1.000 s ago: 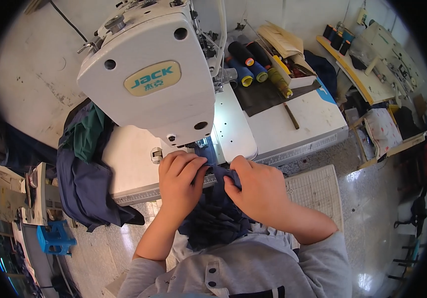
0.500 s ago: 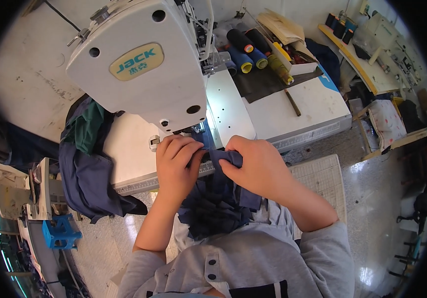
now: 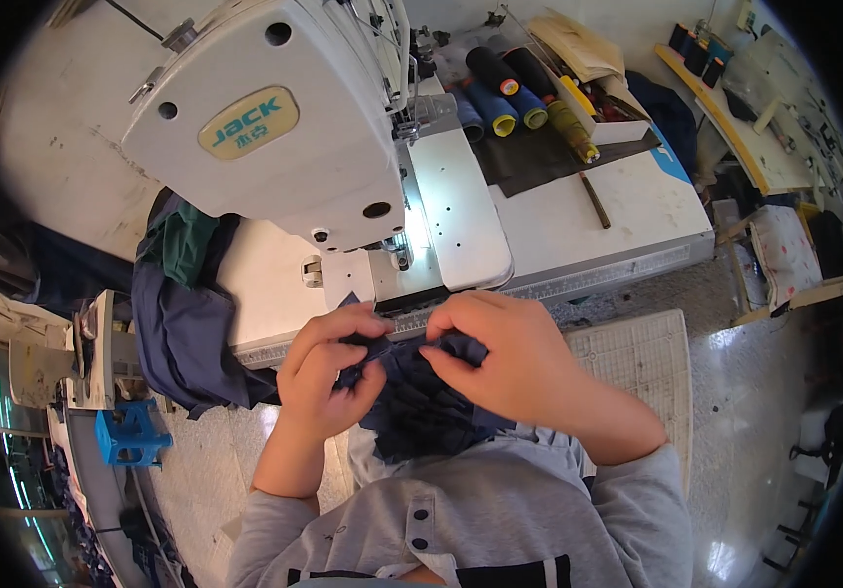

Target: Sewing small blue fabric strips onto a larger blue garment using an industrial sewing machine.

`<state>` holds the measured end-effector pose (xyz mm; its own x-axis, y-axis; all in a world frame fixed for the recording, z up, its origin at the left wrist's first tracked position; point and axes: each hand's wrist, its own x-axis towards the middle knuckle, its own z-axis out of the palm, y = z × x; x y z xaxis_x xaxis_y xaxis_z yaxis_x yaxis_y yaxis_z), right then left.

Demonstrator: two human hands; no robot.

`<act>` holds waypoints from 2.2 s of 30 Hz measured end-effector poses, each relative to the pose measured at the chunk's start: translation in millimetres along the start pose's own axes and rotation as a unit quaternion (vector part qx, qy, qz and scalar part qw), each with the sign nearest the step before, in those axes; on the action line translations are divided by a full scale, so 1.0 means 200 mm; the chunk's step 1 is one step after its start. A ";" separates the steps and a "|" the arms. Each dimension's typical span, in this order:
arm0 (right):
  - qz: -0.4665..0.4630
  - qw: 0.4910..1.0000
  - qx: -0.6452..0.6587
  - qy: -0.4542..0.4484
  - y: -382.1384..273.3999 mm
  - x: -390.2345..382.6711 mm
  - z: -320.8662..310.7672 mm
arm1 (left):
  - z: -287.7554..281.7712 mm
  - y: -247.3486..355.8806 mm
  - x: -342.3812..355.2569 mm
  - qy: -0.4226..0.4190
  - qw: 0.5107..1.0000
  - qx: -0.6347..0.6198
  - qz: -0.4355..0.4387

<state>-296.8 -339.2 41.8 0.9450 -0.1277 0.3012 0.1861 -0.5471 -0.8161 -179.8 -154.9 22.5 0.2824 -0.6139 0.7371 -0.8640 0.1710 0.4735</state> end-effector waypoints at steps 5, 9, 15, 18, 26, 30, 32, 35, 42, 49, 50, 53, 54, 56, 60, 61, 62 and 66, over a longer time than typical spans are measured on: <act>-0.176 0.964 -0.128 0.152 -0.04 -0.04 0.06 | -0.01 0.13 0.04 -0.001 0.998 0.064 -0.017; -0.168 0.964 -0.138 0.152 0.07 -0.02 0.14 | 0.01 0.04 0.01 -0.058 0.987 0.152 -0.007; -0.005 0.993 0.116 -0.034 0.17 -0.09 0.04 | -0.07 0.03 -0.01 -0.031 0.981 0.178 0.067; -0.019 0.992 0.093 -0.084 0.37 -0.20 0.02 | -0.11 0.09 -0.02 -0.026 0.981 0.176 0.071; 0.073 0.981 -0.016 -0.181 0.97 -0.46 0.46 | -0.27 0.32 -0.05 0.028 0.973 0.187 0.130; 0.001 0.946 -0.181 -0.269 0.74 -0.41 0.71 | -0.32 0.38 -0.07 0.034 0.965 0.207 0.161; 0.039 0.947 -0.180 -0.262 0.83 -0.46 0.79 | -0.26 0.36 -0.06 0.045 0.961 0.253 0.106; 0.026 0.977 -0.109 -0.182 0.96 -0.53 0.89 | -0.28 0.33 -0.08 0.051 0.959 0.256 0.111; -0.001 0.994 -0.050 -0.096 0.60 -0.49 -0.06 | -0.28 0.31 0.01 0.097 0.953 0.251 0.140; 0.229 0.809 -0.530 -0.109 0.57 -0.90 -0.70 | 0.26 0.21 0.11 -0.071 0.989 0.066 0.108; 0.256 0.758 -0.591 -0.101 0.67 -0.98 -0.70 | 0.37 0.19 0.10 -0.092 0.989 0.044 0.111; 0.361 0.654 -0.643 -0.169 0.94 -1.17 -0.58 | 0.63 0.12 -0.04 -0.168 0.980 0.016 0.109; 0.370 0.678 -0.619 -0.138 1.13 -1.34 -0.51 | 0.73 0.10 -0.09 -0.201 0.974 0.000 0.102; 0.425 0.719 -0.519 -0.182 1.34 -1.50 -0.34 | 0.88 0.06 -0.22 -0.248 0.965 -0.007 0.081; 0.440 0.770 -0.421 -0.190 1.52 -1.67 -0.07 | 1.01 0.01 -0.37 -0.324 0.945 -0.011 0.045; 0.434 0.806 -0.373 -0.151 1.52 -1.65 -0.04 | 1.00 0.01 -0.38 -0.322 0.946 -0.007 0.035; 0.425 0.838 -0.323 -0.113 1.47 -1.60 -0.01 | 0.96 0.02 -0.36 -0.326 0.945 -0.002 0.031; 0.294 0.924 -0.152 -0.194 1.19 -1.39 -0.05 | 0.71 0.04 -0.23 -0.264 0.964 0.022 0.016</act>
<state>-517.8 -442.3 -232.1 0.8952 -0.2032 -0.3966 -0.4177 -0.6925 -0.5881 -258.9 -234.1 -74.9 0.0131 -0.9175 0.3974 -0.8892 0.1711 0.4243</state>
